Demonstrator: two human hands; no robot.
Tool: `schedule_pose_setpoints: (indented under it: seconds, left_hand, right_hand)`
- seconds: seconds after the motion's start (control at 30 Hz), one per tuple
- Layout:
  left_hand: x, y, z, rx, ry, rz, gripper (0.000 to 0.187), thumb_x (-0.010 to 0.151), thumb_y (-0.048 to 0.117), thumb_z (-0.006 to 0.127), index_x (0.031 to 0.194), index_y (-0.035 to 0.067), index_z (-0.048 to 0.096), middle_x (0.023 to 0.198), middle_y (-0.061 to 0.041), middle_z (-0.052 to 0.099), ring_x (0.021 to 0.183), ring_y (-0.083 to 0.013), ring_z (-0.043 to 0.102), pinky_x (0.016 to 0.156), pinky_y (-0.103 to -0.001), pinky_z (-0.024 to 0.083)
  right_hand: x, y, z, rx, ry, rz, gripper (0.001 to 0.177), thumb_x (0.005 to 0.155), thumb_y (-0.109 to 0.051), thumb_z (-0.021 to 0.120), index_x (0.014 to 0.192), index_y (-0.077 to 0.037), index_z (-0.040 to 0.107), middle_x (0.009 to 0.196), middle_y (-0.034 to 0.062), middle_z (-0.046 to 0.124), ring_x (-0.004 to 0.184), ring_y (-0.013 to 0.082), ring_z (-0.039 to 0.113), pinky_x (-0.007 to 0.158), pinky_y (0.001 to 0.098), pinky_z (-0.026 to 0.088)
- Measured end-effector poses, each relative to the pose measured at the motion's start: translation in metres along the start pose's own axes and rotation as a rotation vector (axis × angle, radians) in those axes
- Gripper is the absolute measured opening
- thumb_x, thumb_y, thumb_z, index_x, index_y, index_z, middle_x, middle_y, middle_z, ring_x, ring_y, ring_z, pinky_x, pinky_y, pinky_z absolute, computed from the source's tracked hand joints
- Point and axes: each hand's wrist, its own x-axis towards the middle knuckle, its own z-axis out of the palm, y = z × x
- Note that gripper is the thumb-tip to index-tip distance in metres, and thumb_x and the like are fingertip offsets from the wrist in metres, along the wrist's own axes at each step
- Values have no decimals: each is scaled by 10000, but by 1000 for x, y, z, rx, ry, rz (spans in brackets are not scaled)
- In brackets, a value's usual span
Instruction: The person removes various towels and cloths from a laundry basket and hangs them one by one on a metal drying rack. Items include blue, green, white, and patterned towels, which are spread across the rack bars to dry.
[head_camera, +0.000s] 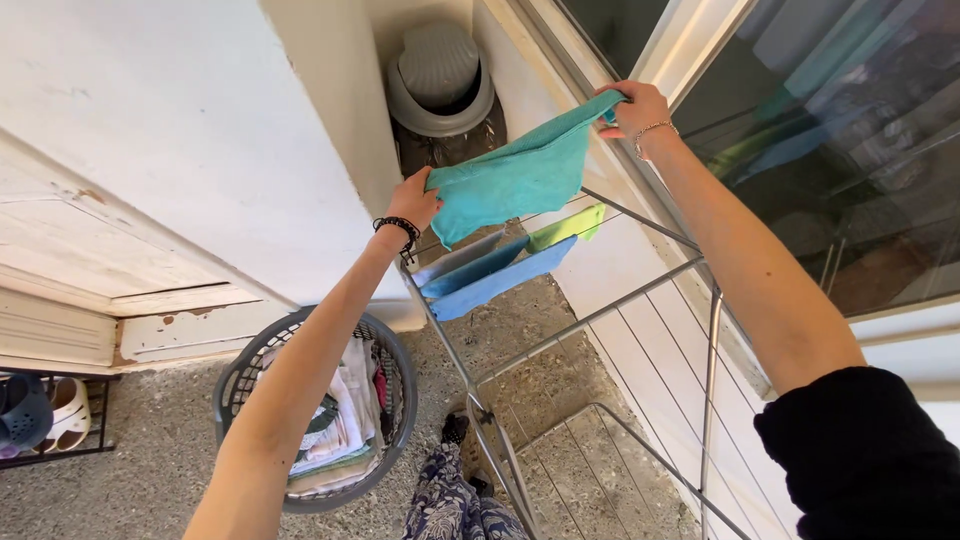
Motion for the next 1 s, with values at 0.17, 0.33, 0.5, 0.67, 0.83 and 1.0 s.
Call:
schedule_pose_setpoints:
  seconds: [0.17, 0.33, 0.5, 0.67, 0.83, 1.0]
  left_hand:
    - [30, -60, 18, 267, 1, 115, 457, 1000, 107, 458, 1447, 12, 446, 1350, -238, 567, 1207, -417, 560, 997, -520, 469]
    - [39, -122, 42, 391, -94, 29, 553, 1049, 144, 409, 1573, -22, 350, 1529, -280, 465, 1376, -425, 504, 1155, -556, 447]
    - [32, -157, 56, 385, -167, -66, 539, 1050, 197, 398, 1550, -1, 408, 1499, -266, 506, 1333, -421, 546, 1081, -552, 499]
    - [43, -177, 62, 407, -83, -110, 454, 1015, 208, 493, 1415, -5, 509, 1263, -266, 632, 1128, -428, 656, 930, -539, 569]
    - [60, -190, 69, 339, 78, -196, 360, 877, 216, 660, 1143, 45, 487, 833, -172, 606, 696, -326, 668, 574, -431, 562]
    - [105, -256, 108, 399, 174, -292, 312, 918, 168, 624, 1116, -5, 457, 797, -186, 610, 651, -304, 668, 565, -412, 569]
  right_hand:
    - [20, 45, 35, -185, 5, -54, 417, 943, -42, 460, 1129, -264, 760, 1135, 85, 714, 1050, 294, 694, 885, 399, 622]
    - [69, 138, 70, 75, -134, -15, 385, 978, -21, 439, 1261, -96, 690, 1111, 179, 707, 876, 270, 742, 727, 379, 682]
    - [65, 171, 98, -48, -129, 131, 438, 927, 28, 420, 1165, -130, 752, 1177, 250, 681, 914, 349, 745, 714, 415, 696]
    - [88, 194, 120, -45, -123, 150, 357, 962, -3, 462, 1156, -108, 743, 1081, 236, 712, 843, 340, 758, 683, 397, 698]
    - [116, 203, 144, -43, -115, 120, 290, 984, -43, 511, 1111, -121, 760, 1003, 207, 737, 785, 296, 766, 634, 354, 705]
    - [117, 194, 174, -188, -77, 206, 263, 975, -149, 570, 1040, -295, 779, 802, 90, 761, 660, 236, 754, 578, 311, 676]
